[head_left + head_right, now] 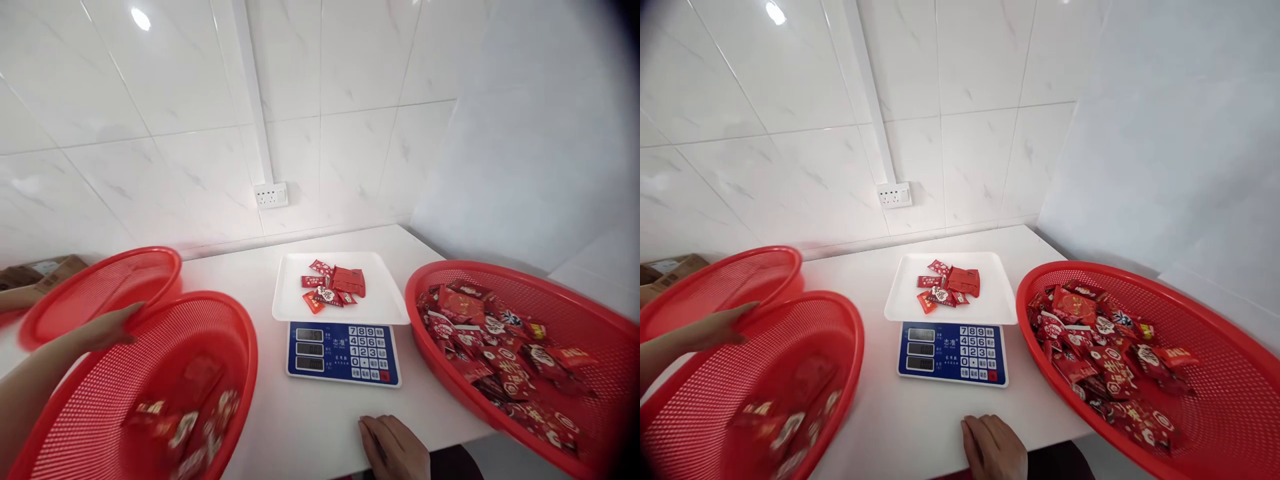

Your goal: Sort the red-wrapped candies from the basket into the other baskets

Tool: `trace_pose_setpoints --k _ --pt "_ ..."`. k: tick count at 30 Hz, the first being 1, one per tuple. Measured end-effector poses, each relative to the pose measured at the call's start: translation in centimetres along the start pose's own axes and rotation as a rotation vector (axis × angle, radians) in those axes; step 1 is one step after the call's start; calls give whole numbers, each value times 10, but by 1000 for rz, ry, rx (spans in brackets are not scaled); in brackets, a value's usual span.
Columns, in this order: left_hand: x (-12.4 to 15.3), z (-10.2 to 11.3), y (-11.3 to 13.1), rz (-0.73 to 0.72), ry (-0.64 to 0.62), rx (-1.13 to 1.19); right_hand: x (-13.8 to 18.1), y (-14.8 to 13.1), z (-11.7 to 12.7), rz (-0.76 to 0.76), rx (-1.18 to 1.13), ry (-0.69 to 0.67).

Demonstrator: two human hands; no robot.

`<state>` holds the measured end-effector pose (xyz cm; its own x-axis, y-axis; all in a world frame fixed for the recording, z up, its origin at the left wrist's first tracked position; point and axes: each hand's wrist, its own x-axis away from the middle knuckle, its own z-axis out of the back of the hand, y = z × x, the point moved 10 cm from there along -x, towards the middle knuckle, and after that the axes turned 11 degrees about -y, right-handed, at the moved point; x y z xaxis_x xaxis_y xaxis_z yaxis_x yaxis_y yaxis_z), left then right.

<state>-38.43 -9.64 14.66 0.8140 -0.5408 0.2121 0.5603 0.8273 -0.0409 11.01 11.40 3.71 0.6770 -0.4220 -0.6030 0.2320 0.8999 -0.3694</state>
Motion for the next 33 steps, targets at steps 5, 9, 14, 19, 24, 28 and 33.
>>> trace_pose_setpoints --k 5,9,14,19,24,28,33 --pt "-3 4 15 -243 -6 -221 2 3 -3 -6 -19 -5" --pt "8 9 28 -369 67 -328 3 2 -2 -1 -30 -4" --pt "1 13 14 -272 138 -437 3 2 -3 0 -13 -21" --pt "-5 21 9 -182 184 -543 3 2 -1 -16 9 -10" --pt "-7 48 0 -14 192 -419 -2 -3 3 -22 13 3" --pt "-9 72 26 7 261 -87 -7 -7 8 -20 16 34" --pt "16 64 171 -375 225 105 -9 -7 6 -17 31 28"
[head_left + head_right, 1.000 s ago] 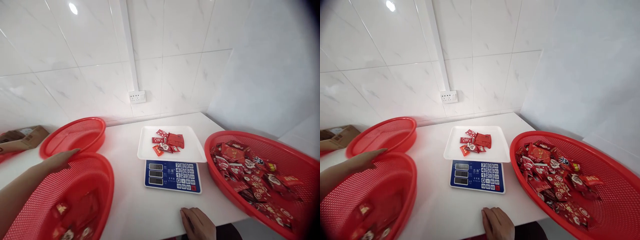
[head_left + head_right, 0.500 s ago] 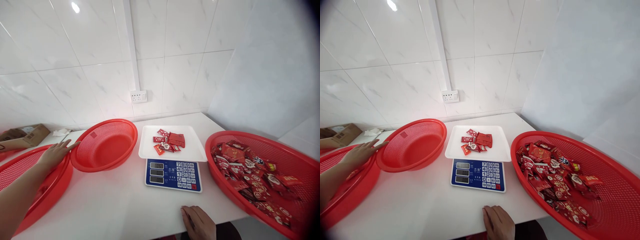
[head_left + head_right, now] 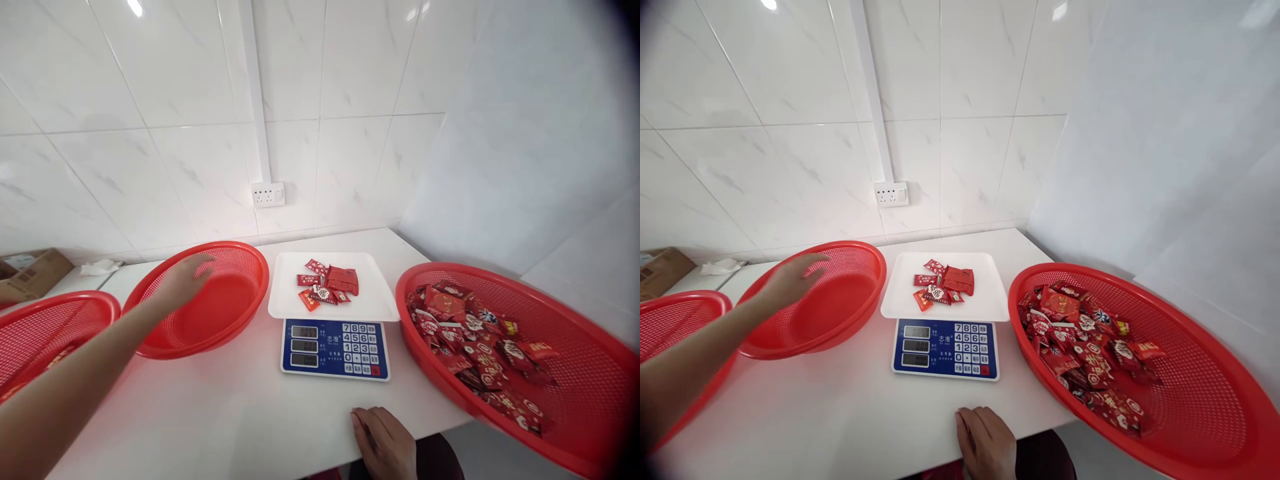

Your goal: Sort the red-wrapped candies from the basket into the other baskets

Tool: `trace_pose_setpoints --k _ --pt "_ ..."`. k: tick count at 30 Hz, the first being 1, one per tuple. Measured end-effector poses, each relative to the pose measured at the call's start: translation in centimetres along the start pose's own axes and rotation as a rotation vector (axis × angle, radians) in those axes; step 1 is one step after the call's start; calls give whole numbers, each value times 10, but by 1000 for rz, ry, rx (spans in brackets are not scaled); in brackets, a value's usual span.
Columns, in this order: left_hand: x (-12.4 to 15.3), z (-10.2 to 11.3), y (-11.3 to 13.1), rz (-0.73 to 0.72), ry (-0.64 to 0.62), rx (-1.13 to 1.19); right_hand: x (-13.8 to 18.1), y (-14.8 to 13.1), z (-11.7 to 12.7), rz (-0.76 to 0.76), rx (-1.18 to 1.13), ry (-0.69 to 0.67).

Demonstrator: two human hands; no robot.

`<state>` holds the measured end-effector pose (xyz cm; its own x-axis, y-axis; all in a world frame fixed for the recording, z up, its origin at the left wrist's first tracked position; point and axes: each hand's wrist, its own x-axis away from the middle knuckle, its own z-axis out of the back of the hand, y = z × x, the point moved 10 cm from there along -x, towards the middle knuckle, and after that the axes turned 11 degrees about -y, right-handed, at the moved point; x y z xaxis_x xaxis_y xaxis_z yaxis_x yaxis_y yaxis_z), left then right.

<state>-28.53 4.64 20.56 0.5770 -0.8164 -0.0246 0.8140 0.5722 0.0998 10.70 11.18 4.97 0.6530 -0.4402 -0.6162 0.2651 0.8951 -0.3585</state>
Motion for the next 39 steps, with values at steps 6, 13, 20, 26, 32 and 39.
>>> trace_pose_setpoints --k 6,13,20,26,32,39 --pt "0 -62 179 -468 -251 111 1 0 -1 -20 20 -17" --pt "-19 -92 217 -486 -280 63 1 0 1 -26 5 -15" --pt "-14 -48 160 -318 -201 90 3 2 -2 -20 -21 -19" --pt "-10 -27 108 -209 -130 -110 1 -1 2 -1 -16 8" --pt "3 -65 196 -579 -182 -20 1 0 0 -7 4 -14" --pt "-2 -93 258 -723 -222 -80 1 -1 1 -38 37 -17"
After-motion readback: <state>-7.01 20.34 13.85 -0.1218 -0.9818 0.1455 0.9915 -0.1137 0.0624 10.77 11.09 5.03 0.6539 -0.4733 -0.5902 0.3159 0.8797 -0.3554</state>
